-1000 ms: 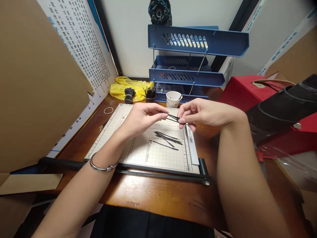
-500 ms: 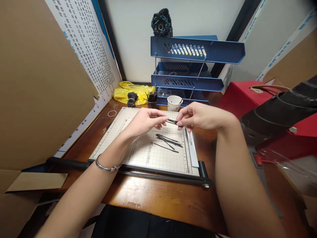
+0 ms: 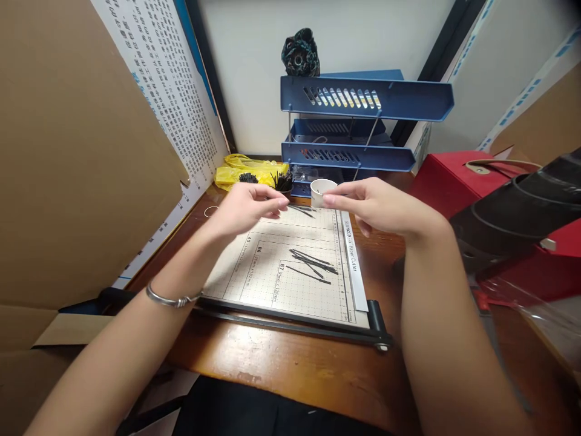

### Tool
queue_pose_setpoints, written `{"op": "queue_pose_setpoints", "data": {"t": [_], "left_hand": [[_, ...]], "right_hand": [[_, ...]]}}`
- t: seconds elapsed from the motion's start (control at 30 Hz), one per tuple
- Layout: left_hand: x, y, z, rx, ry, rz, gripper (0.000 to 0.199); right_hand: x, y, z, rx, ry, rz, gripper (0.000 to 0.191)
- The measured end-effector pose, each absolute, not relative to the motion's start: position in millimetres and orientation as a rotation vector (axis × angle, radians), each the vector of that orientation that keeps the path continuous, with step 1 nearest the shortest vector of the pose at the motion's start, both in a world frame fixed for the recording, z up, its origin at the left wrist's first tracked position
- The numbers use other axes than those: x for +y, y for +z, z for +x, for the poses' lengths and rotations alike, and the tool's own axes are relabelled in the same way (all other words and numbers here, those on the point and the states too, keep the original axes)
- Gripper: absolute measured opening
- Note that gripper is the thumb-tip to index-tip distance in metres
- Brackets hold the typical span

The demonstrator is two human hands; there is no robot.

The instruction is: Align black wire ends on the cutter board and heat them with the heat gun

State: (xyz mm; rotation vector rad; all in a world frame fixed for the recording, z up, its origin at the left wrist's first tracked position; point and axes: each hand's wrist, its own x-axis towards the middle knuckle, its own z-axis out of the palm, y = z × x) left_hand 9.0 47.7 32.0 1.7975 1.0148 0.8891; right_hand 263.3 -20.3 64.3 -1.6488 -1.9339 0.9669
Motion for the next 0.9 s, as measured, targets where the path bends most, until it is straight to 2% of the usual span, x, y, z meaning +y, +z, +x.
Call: {"op": "queue_pose_setpoints", "data": {"t": [0.13, 0.3, 0.63, 0.9], "left_hand": [[86.0, 60.5, -4.7, 1.469, 1.007, 2.042, 0.016], [132.9, 79.3, 6.4, 1.632, 0.885, 2.305, 0.01], [165.2, 50.3, 30.2, 1.745, 0.734, 2.326, 0.024], [162.3, 46.5, 33.4, 1.697, 0.699, 2.308, 0.016]], "right_hand": [[-25.0, 71.2, 261.4, -1.797, 0.804, -1.672, 0.051], [-29.2, 78.6, 257.2, -1.809, 0.714, -1.683, 0.046], [-28.5, 76.0, 256.6, -1.815, 0.705, -1.627, 0.042], [-25.7, 75.6, 256.6, -1.829, 0.705, -1.615, 0.039]]}}
